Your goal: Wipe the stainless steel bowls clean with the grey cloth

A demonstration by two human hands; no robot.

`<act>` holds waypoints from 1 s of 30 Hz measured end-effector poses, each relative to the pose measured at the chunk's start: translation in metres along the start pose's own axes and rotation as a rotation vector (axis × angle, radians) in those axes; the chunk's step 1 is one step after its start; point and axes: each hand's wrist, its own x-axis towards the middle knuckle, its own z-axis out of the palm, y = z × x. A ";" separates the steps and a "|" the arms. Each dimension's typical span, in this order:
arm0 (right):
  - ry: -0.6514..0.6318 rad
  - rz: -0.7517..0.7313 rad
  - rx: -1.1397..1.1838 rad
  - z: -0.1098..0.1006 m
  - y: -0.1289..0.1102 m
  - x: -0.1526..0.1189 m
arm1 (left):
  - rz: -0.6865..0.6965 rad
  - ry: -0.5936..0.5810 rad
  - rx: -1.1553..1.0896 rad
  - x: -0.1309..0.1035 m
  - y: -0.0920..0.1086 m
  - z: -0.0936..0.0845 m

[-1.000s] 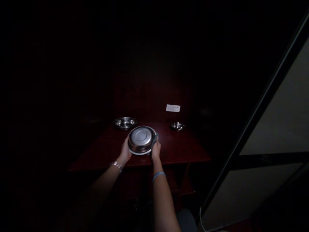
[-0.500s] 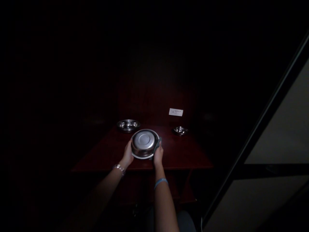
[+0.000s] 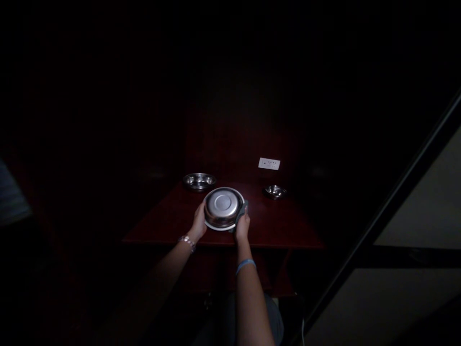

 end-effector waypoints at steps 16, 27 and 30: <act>0.038 0.019 0.048 0.000 -0.001 0.003 | -0.014 -0.017 -0.005 0.000 0.001 0.002; 0.035 0.002 0.041 -0.001 0.005 0.006 | -0.006 -0.009 0.014 0.003 -0.001 0.001; 0.028 0.001 0.039 -0.002 0.006 0.006 | -0.001 -0.026 0.024 0.006 -0.004 -0.001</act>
